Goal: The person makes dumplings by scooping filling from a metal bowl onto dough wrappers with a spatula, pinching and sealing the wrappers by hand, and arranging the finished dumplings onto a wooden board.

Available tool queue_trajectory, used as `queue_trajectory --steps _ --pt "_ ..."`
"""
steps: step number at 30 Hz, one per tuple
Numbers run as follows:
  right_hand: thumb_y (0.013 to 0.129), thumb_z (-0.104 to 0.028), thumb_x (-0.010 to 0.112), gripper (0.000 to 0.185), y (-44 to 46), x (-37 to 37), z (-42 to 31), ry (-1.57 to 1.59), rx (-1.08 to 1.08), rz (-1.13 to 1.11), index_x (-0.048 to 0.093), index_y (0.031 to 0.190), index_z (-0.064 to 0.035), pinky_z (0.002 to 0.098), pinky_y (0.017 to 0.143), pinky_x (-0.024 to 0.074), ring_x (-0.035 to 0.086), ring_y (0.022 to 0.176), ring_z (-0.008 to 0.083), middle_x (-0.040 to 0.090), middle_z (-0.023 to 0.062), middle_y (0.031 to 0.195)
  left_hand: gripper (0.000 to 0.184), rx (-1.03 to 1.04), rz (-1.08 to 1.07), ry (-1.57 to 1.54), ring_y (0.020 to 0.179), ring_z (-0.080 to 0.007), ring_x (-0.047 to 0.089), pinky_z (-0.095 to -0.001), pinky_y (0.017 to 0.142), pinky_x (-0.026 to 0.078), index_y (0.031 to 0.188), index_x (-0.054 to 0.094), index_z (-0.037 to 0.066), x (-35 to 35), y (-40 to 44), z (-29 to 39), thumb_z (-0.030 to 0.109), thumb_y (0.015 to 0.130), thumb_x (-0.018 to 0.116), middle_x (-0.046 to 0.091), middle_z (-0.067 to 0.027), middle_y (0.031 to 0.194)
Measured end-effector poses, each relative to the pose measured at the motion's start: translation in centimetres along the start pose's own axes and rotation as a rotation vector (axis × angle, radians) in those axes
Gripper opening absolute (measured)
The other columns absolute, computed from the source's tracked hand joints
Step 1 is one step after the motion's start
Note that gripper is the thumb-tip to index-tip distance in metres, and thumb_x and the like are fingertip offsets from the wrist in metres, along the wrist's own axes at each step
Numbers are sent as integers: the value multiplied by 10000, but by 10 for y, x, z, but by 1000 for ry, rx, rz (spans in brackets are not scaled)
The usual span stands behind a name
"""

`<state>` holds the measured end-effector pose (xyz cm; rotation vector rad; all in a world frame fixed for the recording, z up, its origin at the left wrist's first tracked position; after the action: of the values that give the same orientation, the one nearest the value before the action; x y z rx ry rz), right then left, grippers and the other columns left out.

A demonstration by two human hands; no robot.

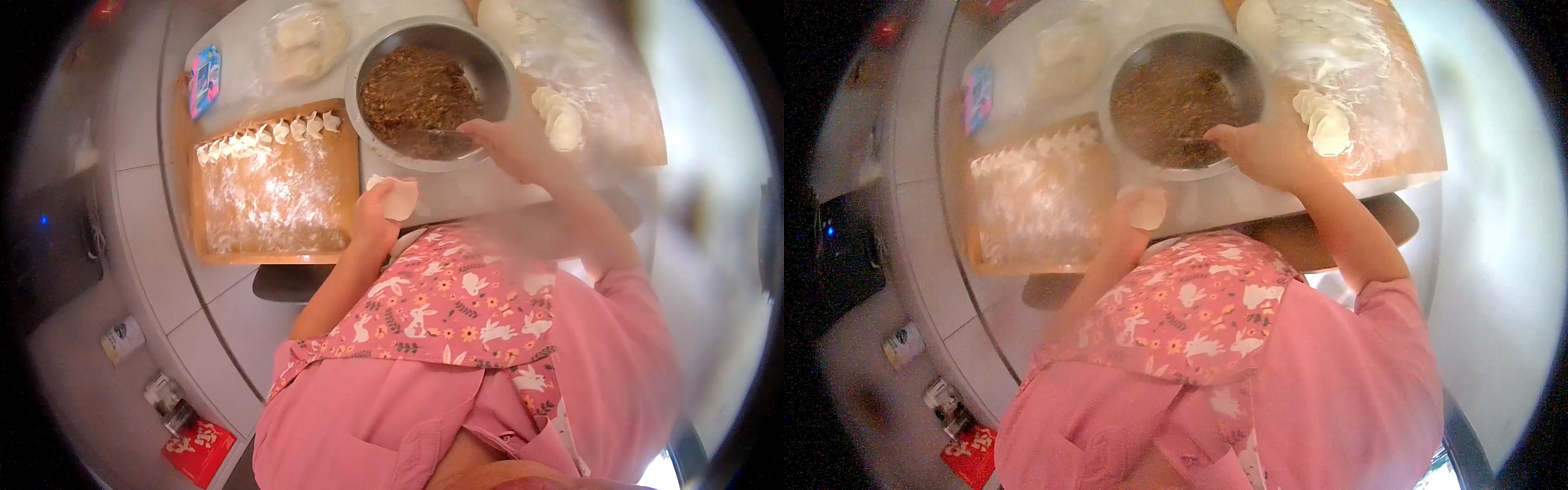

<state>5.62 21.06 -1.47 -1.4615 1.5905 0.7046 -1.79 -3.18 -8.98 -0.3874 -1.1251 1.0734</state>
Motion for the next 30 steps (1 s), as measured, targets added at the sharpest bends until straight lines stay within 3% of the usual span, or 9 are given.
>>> queue_trajectory --steps 4,6,12,16,19,22,24,27,30 --pt "867 -158 441 284 9 -20 -23 24 194 -293 582 1114 -162 380 656 483 622 766 282 637 141 856 219 225 32 346 940 -233 566 -341 837 455 1039 520 -27 -15 3 1 61 841 488 577 -118 1025" --pt "863 -159 454 299 11 -19 -25 -28 243 -420 578 1135 -165 372 673 481 622 775 277 638 129 867 216 150 95 -74 958 -224 557 -338 827 461 1047 517 -9 -7 7 2 54 842 493 571 -104 1016" --pt "882 -177 442 293 2 -1 -11 169 74 -268 579 1125 -85 384 807 443 585 918 307 621 171 971 249 154 97 -103 984 -231 551 -347 848 462 1106 480 -9 3 10 3 69 871 460 554 -111 1061" --pt "891 -179 435 290 -3 8 -15 269 111 -220 586 1087 -27 379 853 417 562 964 324 602 189 1031 256 145 74 -150 989 -238 550 -357 868 455 1114 463 -30 10 13 6 92 891 432 545 -122 1077" --pt "886 -177 442 292 -6 52 8 605 186 -150 587 1069 -2 366 871 406 561 984 305 601 184 1053 269 146 125 -155 1007 -250 541 -369 893 440 1115 451 -50 28 0 17 116 909 406 532 -136 1098" --pt "867 -184 465 292 -6 55 5 690 177 -54 602 1062 -16 324 713 461 596 808 225 637 135 914 289 154 170 -151 1047 -265 519 -390 920 419 1127 434 -60 34 -7 20 136 921 386 516 -150 1126" --pt "881 -234 509 315 -8 48 -1 906 514 -287 580 1127 -51 195 526 363 472 622 51 541 -35 733 303 143 124 -181 1088 -275 492 -408 943 399 1147 416 -60 35 -7 21 145 929 368 498 -158 1154" --pt "858 -192 483 340 -17 64 4 1334 638 -217 546 1149 -30 193 399 250 327 457 49 401 -51 599 237 131 96 -213 1000 -272 536 -390 886 440 1085 497 -10 31 -5 21 124 895 448 543 -143 1070" --pt "873 -190 477 369 -19 59 -1 1466 645 -248 489 1196 -14 188 405 229 294 456 39 360 -62 581 242 96 113 -283 984 -266 538 -383 895 433 1098 491 -9 33 -4 22 115 895 445 543 -135 1066"
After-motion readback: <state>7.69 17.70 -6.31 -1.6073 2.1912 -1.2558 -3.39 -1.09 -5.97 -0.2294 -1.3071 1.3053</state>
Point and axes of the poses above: each hand's wrist, its own y-axis towards the middle knuckle, its own x-axis out of the palm, z = x × y, the point moved 1 cm from there along y, towards the middle knuckle
